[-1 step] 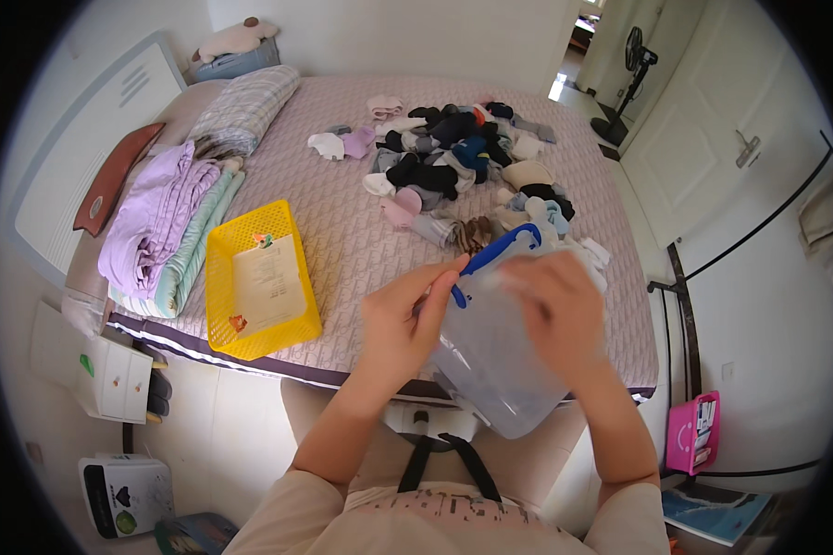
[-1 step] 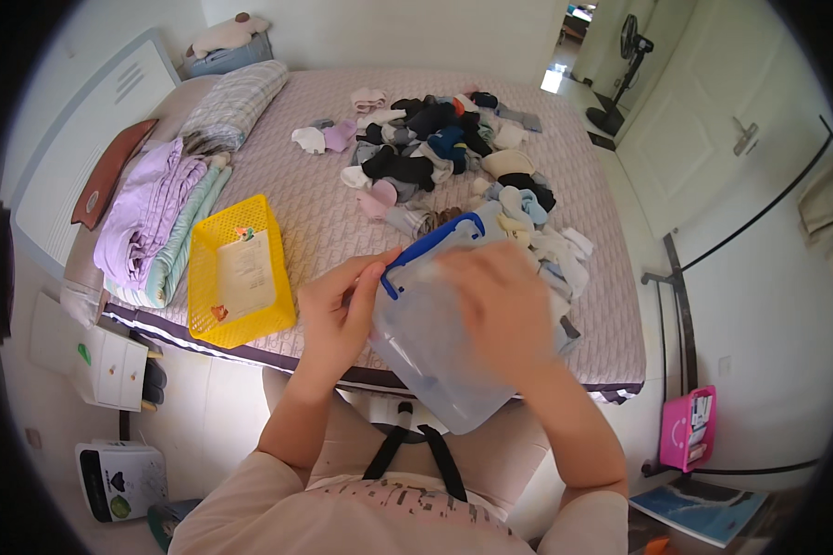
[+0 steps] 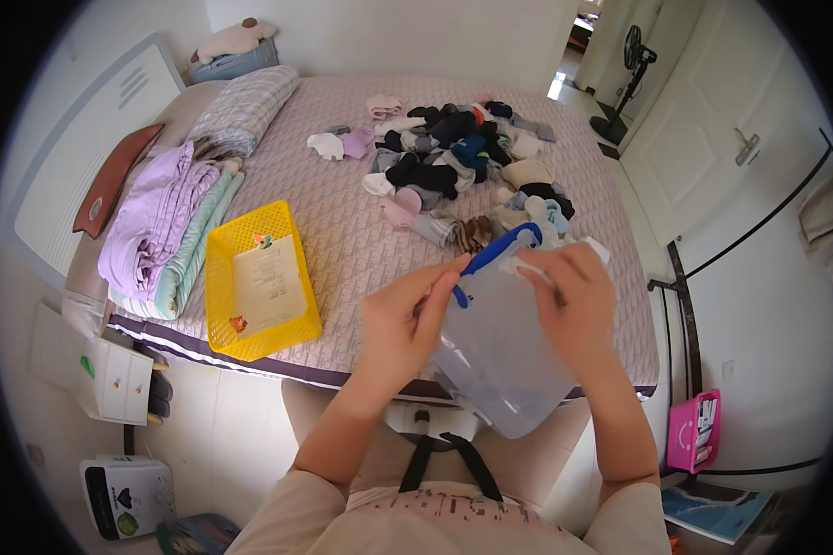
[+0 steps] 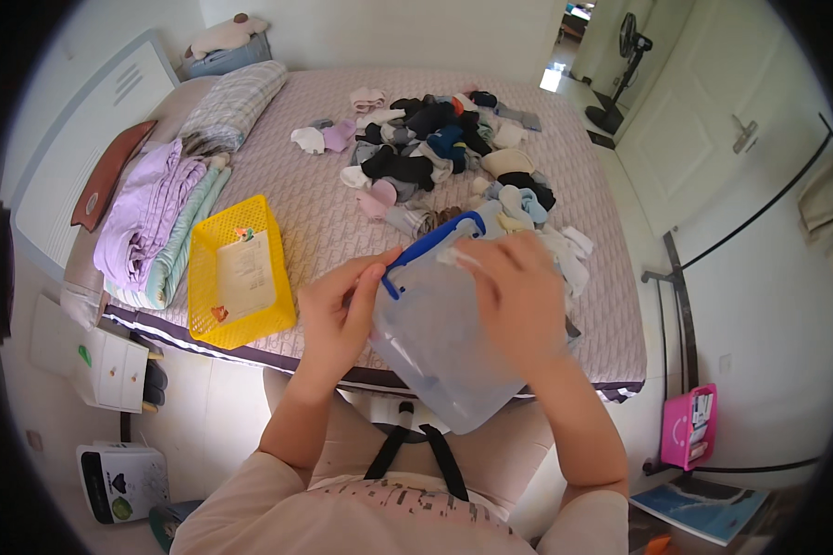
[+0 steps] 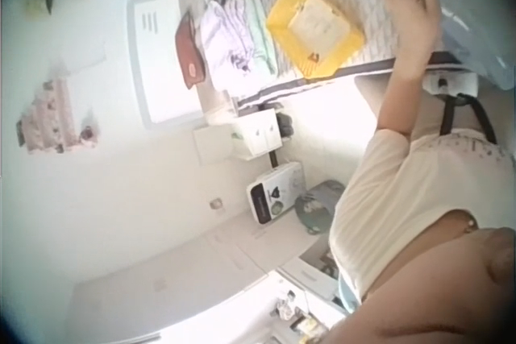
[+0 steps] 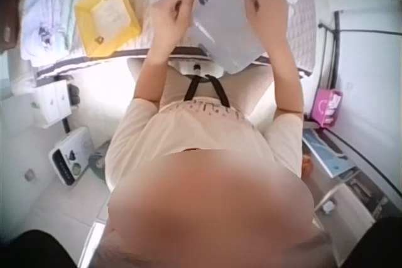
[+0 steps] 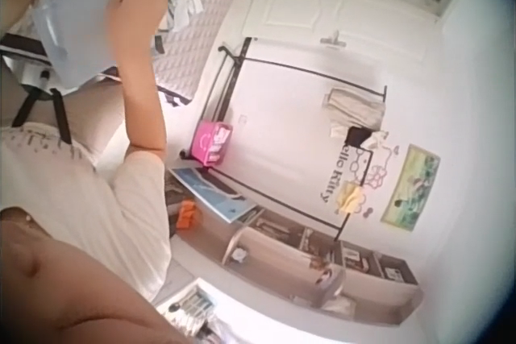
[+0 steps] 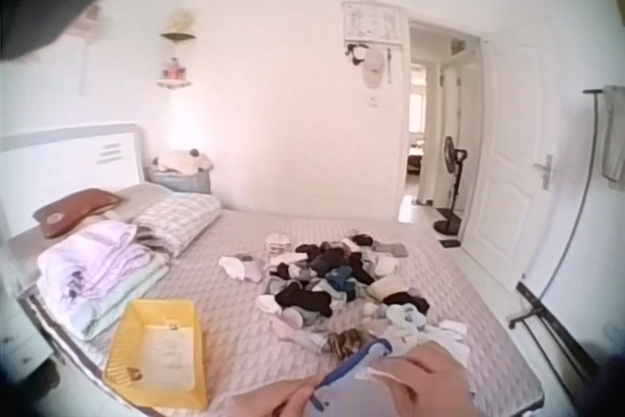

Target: The person wipes the inside and outside of a clear plastic storage container with a cloth, including the lid and edges.

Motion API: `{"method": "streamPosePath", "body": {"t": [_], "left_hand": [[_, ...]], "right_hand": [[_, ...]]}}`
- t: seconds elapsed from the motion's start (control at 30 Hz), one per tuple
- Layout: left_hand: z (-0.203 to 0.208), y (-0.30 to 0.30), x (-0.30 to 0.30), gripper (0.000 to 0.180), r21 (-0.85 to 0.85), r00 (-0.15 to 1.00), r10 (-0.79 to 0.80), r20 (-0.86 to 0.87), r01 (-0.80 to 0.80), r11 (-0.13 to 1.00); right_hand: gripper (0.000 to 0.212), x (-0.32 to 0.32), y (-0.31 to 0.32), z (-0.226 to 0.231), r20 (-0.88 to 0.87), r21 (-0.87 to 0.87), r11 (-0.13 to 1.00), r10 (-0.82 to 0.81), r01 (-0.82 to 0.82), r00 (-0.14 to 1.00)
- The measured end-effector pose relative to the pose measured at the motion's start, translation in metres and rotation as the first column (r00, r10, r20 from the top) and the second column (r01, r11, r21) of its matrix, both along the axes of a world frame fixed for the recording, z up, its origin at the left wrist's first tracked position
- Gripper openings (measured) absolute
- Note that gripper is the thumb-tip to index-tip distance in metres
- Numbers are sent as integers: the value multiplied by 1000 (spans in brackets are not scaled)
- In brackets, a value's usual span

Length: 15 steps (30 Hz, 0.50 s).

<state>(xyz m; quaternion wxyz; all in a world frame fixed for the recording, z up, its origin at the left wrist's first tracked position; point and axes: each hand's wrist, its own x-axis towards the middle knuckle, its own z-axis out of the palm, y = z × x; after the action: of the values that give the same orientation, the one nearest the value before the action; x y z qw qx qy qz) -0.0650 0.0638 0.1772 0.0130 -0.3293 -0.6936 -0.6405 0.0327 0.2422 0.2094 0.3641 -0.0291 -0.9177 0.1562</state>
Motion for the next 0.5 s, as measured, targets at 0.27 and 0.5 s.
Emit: {"method": "streamPosePath", "body": {"t": [0.27, 0.5], "left_hand": [[-3, -3, -5, 28, 119, 986, -149, 71, 140, 983], [-8, -3, -16, 29, 9, 974, -217, 64, 216, 976]], "right_hand": [[38, 18, -14, -9, 43, 38, 980, 191, -193, 981], [36, 24, -48, -19, 100, -15, 922, 386, -386, 917]]}}
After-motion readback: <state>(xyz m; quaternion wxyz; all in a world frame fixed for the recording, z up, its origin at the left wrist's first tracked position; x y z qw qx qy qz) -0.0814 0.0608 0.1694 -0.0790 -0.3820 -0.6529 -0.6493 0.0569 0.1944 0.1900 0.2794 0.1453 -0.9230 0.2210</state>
